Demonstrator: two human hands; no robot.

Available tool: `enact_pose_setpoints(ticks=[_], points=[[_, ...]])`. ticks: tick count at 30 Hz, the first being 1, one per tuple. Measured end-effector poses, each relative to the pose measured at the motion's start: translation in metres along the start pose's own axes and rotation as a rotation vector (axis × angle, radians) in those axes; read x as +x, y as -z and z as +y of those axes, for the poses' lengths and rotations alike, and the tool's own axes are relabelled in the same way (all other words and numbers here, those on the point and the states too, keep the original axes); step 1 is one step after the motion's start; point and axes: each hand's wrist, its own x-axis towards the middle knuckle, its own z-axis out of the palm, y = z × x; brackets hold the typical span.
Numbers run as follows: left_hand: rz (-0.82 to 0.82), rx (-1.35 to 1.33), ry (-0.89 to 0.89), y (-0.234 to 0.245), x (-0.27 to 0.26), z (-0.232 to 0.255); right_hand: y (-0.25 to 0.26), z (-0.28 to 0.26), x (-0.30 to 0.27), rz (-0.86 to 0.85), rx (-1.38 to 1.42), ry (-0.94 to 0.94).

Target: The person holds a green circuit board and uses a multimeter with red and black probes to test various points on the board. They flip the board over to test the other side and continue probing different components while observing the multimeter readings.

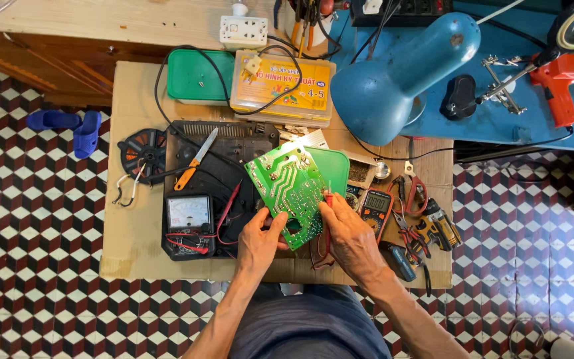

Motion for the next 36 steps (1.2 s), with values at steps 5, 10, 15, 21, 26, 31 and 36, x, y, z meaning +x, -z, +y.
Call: enact_pose_setpoints(ticks=[5,10,15,21,26,31,36], points=[[0.118,0.100,0.038,-0.007,-0.005,0.007,0.005,0.009,-0.003,0.013,0.256,-0.325],[0.282,0.138,-0.057,-0.022,-0.014,0.006,0.009,0.030,-0.011,0.091,0.427,-0.390],[0.446,0.355,-0.180,-0.042,-0.018,0.014,0.001,0.042,-0.010,0.156,0.512,-0.154],[0.404,0.285,-0.122,-0.046,-0.017,0.018,-0.010,0.050,-0.002,0.028,0.429,0.060],[0.401,0.311,-0.066,-0.048,-0.016,0.023,-0.004,0.059,-0.004,0.037,0.345,0.117],[0.414,0.335,-0.149,-0.044,-0.017,0.027,0.003,0.055,-0.003,0.132,0.494,-0.227],[0.392,0.306,-0.127,-0.038,-0.013,0.031,0.021,0.054,-0.007,0.114,0.731,-0.595]])
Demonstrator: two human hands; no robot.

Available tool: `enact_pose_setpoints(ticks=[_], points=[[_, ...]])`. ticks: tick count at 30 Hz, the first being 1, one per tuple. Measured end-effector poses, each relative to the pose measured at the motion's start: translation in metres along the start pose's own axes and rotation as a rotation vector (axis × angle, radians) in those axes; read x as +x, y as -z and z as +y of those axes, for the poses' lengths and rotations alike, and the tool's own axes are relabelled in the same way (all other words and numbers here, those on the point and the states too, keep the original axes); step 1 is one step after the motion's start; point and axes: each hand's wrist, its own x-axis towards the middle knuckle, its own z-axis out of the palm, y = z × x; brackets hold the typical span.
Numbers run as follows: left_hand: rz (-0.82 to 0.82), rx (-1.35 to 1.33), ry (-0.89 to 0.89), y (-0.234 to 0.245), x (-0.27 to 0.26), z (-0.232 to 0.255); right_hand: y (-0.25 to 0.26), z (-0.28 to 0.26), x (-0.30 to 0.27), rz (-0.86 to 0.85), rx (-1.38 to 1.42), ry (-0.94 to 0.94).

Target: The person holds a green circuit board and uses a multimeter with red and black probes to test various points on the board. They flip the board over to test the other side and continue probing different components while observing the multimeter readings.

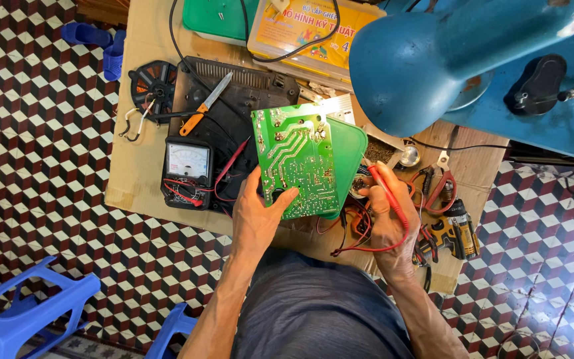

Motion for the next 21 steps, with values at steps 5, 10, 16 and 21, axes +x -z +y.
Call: enact_pose_setpoints(ticks=[5,10,16,21], points=[[-0.091,-0.105,0.066,0.005,0.005,0.007,-0.007,0.012,0.007,-0.014,0.494,-0.154],[-0.168,-0.149,0.075,0.012,0.014,0.011,-0.012,0.020,0.017,-0.041,0.762,-0.287],[-0.203,-0.171,0.033,0.012,0.018,0.003,-0.019,0.027,0.014,-0.052,0.747,-0.354],[-0.187,-0.076,0.063,0.012,0.019,0.003,-0.020,0.025,0.014,-0.035,0.840,-0.336]])
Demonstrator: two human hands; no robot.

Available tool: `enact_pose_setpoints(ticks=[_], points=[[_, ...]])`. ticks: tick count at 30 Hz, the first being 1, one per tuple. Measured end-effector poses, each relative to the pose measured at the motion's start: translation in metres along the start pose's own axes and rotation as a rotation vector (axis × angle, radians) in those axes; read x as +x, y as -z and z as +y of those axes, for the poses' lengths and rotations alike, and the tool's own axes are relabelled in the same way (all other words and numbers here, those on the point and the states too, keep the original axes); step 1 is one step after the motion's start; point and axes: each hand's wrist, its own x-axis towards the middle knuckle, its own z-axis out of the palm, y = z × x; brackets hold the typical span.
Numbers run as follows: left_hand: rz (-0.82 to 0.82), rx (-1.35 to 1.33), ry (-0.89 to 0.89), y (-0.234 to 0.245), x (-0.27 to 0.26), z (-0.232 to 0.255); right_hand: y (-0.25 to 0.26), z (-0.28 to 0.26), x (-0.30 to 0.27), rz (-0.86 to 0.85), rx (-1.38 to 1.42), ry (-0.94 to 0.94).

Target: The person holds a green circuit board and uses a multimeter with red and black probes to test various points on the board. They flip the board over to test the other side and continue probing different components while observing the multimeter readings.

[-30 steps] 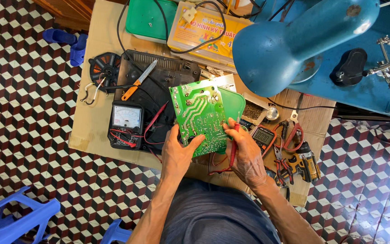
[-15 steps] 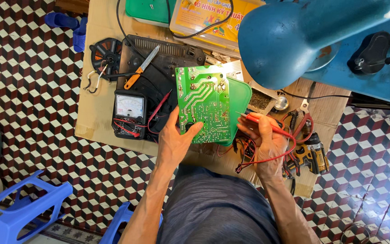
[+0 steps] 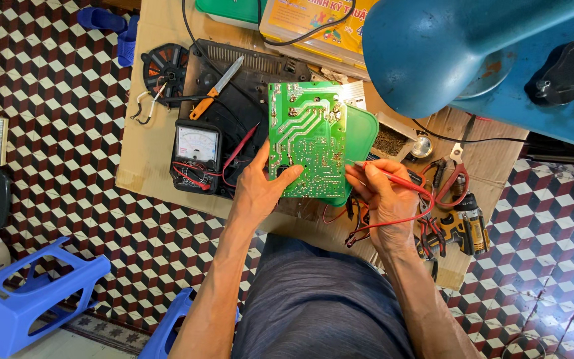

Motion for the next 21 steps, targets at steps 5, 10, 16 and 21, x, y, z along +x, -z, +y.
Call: enact_pose_setpoints(ticks=[5,10,16,21], points=[[0.031,-0.007,-0.020,-0.0055,-0.0029,0.0015,0.0020,-0.0027,0.0006,-0.008,-0.003,-0.042],[0.051,-0.008,-0.035,-0.0068,-0.0047,0.0022,0.0023,0.0019,0.0032,-0.015,-0.075,-0.030],[0.040,-0.028,-0.058,-0.0063,-0.0041,-0.0005,0.0025,0.0049,0.0055,-0.009,-0.174,-0.006],[0.025,0.003,-0.088,-0.0060,-0.0014,-0.0065,0.0030,0.0061,0.0071,-0.010,-0.161,-0.010]])
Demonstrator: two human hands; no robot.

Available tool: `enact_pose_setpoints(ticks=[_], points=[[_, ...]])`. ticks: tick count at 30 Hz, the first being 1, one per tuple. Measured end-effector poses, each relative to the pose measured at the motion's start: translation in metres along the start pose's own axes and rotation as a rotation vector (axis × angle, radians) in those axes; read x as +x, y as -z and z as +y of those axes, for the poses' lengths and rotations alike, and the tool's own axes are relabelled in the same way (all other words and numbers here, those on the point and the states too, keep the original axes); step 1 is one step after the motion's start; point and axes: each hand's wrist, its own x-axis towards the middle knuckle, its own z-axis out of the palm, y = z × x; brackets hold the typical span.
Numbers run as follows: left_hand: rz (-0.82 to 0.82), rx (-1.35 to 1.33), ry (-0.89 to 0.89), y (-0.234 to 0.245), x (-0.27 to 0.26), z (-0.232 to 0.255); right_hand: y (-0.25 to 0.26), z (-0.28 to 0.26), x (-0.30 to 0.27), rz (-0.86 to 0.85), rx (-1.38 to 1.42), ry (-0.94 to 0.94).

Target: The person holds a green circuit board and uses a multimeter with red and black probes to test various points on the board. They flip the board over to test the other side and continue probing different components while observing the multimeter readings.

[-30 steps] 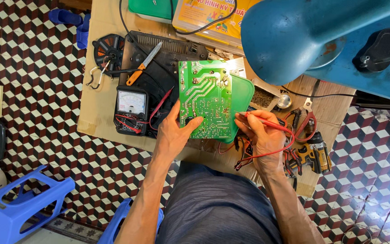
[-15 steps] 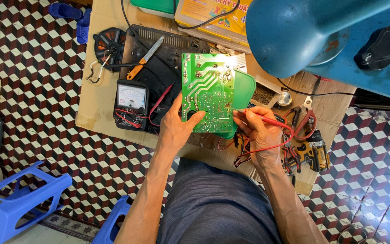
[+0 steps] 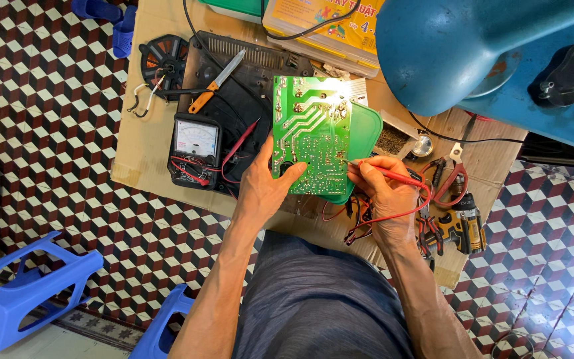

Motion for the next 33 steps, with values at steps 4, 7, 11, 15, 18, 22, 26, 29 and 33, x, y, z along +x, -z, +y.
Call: enact_pose_setpoints(ticks=[4,7,11,15,18,22,26,29,33], points=[[-0.027,0.015,-0.009,0.001,0.002,-0.007,0.001,-0.001,0.001,0.011,0.014,-0.024],[-0.050,0.044,0.016,0.002,0.005,-0.012,0.001,-0.003,0.000,0.008,0.035,-0.039],[-0.068,0.074,0.007,0.003,0.008,-0.019,0.001,-0.006,-0.001,0.003,0.096,-0.072],[-0.106,0.057,0.022,0.006,0.010,-0.019,0.001,-0.009,-0.004,0.004,0.136,-0.102],[-0.121,0.037,0.003,0.008,0.011,-0.019,0.001,-0.009,-0.004,0.002,0.154,-0.115],[-0.116,0.020,0.008,0.008,0.009,-0.018,0.003,-0.007,-0.003,0.005,0.169,-0.122],[-0.115,-0.003,0.007,0.007,0.008,-0.016,0.005,-0.005,-0.002,0.002,0.161,-0.112],[-0.114,-0.008,0.002,0.007,0.008,-0.016,0.007,-0.003,0.000,0.002,0.150,-0.108],[-0.092,0.023,-0.024,0.004,0.008,-0.018,0.009,-0.002,0.001,0.007,0.136,-0.099]])
